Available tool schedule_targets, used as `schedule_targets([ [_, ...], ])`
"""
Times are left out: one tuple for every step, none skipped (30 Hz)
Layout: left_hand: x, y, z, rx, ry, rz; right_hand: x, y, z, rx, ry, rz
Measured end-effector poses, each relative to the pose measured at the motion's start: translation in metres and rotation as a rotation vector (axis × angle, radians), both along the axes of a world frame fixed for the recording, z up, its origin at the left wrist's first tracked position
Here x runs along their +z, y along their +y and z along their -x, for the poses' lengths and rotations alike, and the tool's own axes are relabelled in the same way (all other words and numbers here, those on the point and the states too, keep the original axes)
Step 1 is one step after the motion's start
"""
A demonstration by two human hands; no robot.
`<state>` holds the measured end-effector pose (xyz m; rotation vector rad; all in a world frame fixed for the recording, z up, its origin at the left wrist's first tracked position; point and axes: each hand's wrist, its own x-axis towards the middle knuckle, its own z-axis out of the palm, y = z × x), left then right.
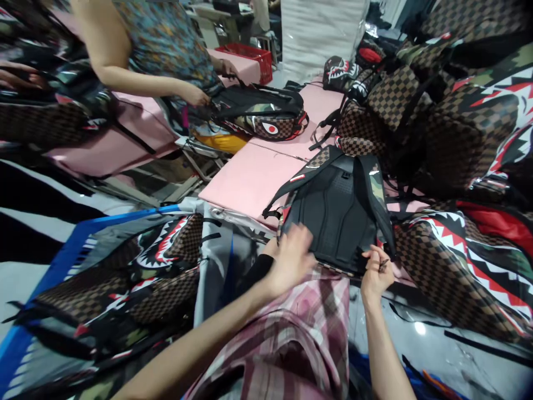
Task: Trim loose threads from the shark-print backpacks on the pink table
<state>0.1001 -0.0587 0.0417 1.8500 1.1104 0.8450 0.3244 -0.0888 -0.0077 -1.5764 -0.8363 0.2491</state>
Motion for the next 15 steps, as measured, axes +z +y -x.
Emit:
schedule_targets([
  [0.000,-0.012,-0.002,-0.177,-0.006,0.014,0.001,0.000,0.000,-0.001,0.009,-0.006],
  [0.000,-0.025,-0.003,-0.581,-0.006,0.096,0.003,0.000,0.000,0.000,0.022,-0.021],
  [-0.001,-0.036,-0.002,-0.759,-0.004,0.135,0.003,0.000,0.001,0.002,0.032,-0.035],
  [-0.002,-0.043,0.002,-0.882,0.001,0.202,0.004,0.000,0.001,0.007,0.036,-0.038],
  [-0.004,-0.045,0.008,-0.875,0.008,0.263,0.004,0.001,0.001,0.016,0.034,-0.030],
  [-0.006,-0.040,0.016,-0.715,0.017,0.304,0.004,0.001,0.001,0.028,0.027,-0.013],
  [-0.010,-0.030,0.026,-0.489,0.032,0.330,0.004,0.001,0.000,0.040,0.013,0.009],
  [-0.013,-0.016,0.035,-0.234,0.058,0.338,0.004,0.000,-0.001,0.048,-0.001,0.029],
  [-0.018,-0.001,0.044,-0.008,0.090,0.327,0.004,-0.002,-0.002,0.052,-0.015,0.042],
  [-0.022,0.015,0.050,0.146,0.126,0.320,0.005,-0.005,-0.003,0.049,-0.033,0.052],
  [-0.025,0.030,0.053,0.225,0.164,0.326,0.005,-0.007,-0.004,0.039,-0.061,0.063],
  [-0.028,0.043,0.053,0.252,0.191,0.338,0.007,-0.010,-0.005,0.029,-0.100,0.081],
  [-0.031,0.054,0.050,0.264,0.203,0.350,0.008,-0.011,-0.005,0.029,-0.148,0.110],
  [-0.032,0.063,0.045,0.280,0.209,0.360,0.011,-0.010,-0.004,0.044,-0.210,0.139],
  [-0.033,0.072,0.039,0.295,0.207,0.379,0.015,-0.007,-0.002,0.102,-0.277,0.179],
])
